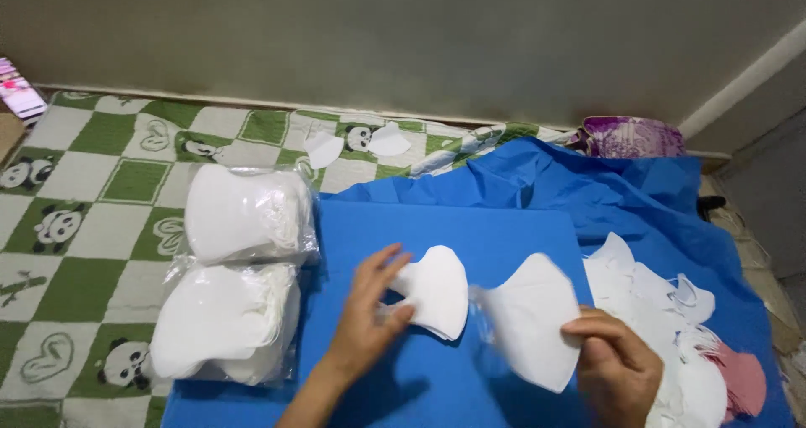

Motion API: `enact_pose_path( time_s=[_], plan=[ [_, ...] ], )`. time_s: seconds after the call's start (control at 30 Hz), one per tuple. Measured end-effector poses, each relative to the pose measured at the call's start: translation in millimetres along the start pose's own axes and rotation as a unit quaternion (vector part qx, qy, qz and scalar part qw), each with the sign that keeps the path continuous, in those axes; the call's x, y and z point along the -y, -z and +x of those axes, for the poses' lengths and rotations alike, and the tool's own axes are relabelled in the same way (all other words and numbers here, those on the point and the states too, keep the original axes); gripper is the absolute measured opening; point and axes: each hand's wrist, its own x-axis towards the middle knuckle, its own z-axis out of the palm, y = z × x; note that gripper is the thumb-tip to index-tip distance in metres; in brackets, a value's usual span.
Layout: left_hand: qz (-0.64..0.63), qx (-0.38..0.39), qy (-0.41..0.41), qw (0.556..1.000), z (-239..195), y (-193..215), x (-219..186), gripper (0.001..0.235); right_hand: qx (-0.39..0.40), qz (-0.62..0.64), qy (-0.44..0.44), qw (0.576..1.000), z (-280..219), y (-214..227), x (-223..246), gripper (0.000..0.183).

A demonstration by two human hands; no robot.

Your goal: Manually folding face masks and placing them into individual plastic bags.

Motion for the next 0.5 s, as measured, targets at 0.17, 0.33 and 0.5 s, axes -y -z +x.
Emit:
enact_pose_path(
  time_s=[0.17, 0.33, 0.5],
  plan=[
    [-0.231, 0.128, 0.214, 0.941, 0.2, 1.2, -27.5, 0.064, 0.071, 0.01, -0.029, 0.997, -6.0, -39.1, 6.7, 0.017],
    [-0.213, 0.018, 0.313, 0.925, -2.0, 16.5, -16.9, 0.033, 0.075, -0.058, -0.058, 0.994, -8.9, -70.6, -15.2, 0.031],
    [0.037, -0.042, 0.233, 0.971, 2.5, 19.8, 8.2, 0.025, 0.128, -0.173, 0.105, 0.971, -13.7, -104.3, -43.5, 0.035]
  ],
)
